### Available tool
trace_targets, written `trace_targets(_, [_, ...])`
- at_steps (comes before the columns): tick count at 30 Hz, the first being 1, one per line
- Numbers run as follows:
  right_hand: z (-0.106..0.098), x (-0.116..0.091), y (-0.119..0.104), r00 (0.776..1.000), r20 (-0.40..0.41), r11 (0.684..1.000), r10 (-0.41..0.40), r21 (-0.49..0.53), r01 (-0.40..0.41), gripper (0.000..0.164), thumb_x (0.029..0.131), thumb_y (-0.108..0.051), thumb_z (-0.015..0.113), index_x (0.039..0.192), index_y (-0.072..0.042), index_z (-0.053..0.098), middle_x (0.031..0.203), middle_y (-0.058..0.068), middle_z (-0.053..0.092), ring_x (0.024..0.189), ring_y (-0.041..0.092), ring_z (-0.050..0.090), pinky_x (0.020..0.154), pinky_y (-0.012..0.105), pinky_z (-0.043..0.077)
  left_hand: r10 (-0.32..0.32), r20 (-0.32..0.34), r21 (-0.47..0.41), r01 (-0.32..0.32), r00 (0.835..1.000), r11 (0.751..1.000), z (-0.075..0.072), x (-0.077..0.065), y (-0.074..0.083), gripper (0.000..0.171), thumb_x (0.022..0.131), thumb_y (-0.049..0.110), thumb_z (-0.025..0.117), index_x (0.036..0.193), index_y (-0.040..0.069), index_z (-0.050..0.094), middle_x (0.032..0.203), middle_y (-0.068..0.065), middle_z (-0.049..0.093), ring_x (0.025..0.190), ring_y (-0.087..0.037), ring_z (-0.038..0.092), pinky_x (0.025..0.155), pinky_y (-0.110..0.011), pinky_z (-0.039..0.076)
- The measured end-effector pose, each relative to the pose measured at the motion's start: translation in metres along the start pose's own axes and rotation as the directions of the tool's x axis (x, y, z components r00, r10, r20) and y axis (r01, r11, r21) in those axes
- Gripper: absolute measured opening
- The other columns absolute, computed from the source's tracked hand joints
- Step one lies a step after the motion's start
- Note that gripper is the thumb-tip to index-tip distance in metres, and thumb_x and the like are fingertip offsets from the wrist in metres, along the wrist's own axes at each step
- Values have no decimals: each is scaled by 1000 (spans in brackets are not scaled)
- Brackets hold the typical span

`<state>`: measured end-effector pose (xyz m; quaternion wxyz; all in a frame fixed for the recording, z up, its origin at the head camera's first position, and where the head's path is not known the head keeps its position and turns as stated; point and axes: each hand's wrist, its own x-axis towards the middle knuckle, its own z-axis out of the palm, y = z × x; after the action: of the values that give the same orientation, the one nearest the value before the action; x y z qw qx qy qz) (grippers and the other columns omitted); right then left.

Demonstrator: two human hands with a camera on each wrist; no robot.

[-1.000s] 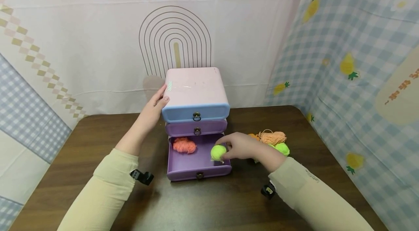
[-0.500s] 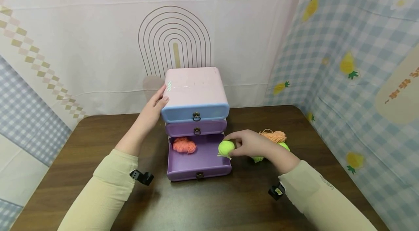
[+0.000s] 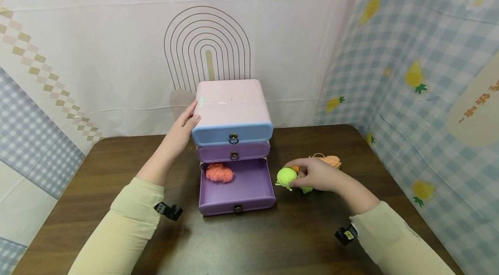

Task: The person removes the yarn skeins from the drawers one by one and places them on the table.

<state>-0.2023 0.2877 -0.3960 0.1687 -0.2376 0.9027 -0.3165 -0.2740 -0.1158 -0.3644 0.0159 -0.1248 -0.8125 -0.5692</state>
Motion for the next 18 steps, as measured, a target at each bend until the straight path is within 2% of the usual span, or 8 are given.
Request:
trace_targets(3, [1,-8,7,1000,-7,1000,-5,6,5,51,87,-30,78,131,-9,64,64,-7,44,56,5,40,52,24,39,3,2,-7,-3,1000,1000,0,1,-1,62,104,42,46,159,25,24,150,-16,39,135,-33,42,109,-50,36])
trace_targets(10, [6,-27,19,999,-7,999,37,24,-37,52,86,-31,78,130,-7,63,66,-6,48,57,5,43,52,24,41,2,4,-1,-2,1000,1000,0,0,0,62,103,42,46,159,25,24,150,-15,38,133,-33,44,108,-50,38])
trace_targets(18, [10,-45,31,995,48,992,92,85,-96,56,88,-31,76,134,-4,60,65,-5,48,55,6,42,54,26,43,-7,-1,-1,7,1000,1000,0,-1,2,62,103,42,46,159,26,25,150,-15,39,133,-33,44,108,-49,37])
